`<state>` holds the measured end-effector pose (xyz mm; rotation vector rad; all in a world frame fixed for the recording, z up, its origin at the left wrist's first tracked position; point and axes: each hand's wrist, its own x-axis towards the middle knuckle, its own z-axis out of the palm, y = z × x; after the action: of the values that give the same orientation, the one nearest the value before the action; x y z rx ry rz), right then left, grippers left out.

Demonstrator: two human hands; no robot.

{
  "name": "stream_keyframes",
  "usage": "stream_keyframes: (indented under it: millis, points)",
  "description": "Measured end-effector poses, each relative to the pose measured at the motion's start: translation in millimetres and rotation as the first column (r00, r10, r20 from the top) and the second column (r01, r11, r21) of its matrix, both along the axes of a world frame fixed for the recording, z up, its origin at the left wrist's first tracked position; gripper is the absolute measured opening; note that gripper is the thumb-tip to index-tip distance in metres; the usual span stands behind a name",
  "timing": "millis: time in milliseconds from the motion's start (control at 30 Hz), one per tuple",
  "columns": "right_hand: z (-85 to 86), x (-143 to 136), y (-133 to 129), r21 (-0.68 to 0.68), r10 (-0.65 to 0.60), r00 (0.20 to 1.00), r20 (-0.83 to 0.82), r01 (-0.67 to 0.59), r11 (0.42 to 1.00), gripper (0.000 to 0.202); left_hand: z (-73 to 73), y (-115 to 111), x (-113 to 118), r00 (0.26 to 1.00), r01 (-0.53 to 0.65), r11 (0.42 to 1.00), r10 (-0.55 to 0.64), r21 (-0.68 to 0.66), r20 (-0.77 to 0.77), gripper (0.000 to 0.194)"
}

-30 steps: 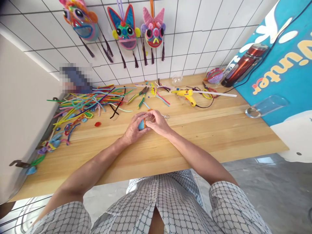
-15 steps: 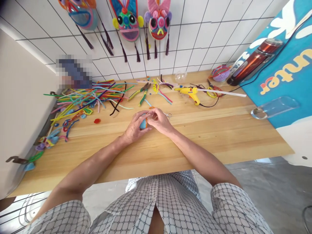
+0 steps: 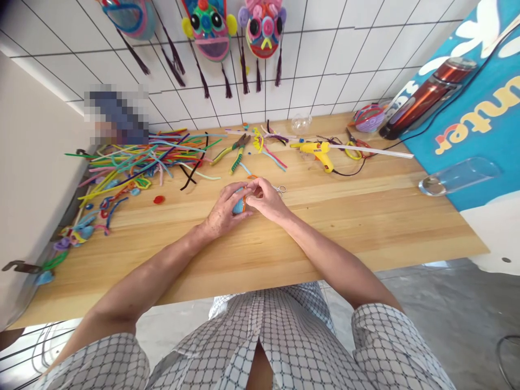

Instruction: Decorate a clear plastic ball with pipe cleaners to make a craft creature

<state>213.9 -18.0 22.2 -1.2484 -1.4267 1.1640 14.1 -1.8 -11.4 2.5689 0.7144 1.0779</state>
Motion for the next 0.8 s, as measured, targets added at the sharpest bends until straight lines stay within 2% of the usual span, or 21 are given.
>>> stream_keyframes:
  millis: [167, 333, 600, 800]
  points:
    - [-0.4, 0.2, 1.1, -0.016, -0.014, 1.0, -0.023, 0.013, 1.0, 0.025, -1.2, 1.2, -0.5, 1.0, 0.004, 0.999, -0.003, 0.051, -0.016, 0.066]
    - [-1.9, 2.0, 1.0, -0.016, 0.033, 0.999, -0.039, -0.034, 0.999, 0.028, -1.2, 1.8, -1.2, 1.0, -0.005, 1.0, 0.005, -0.004, -0.021, 0.066]
    - [-4.2, 2.2, 2.4, 0.008, 0.032, 0.998, -0.049, -0.032, 0.999, 0.026, 1.7, 1.6, -1.7, 1.0, -0.022, 0.997, 0.023, -0.07, 0.02, 0.068]
    - [-8.8, -1.7, 2.4, 0.045, -0.007, 1.0, -0.009, 0.007, 0.999, 0.032, 2.5, 0.0, -0.6, 0.999, -0.029, 0.997, 0.031, -0.073, 0.027, 0.066]
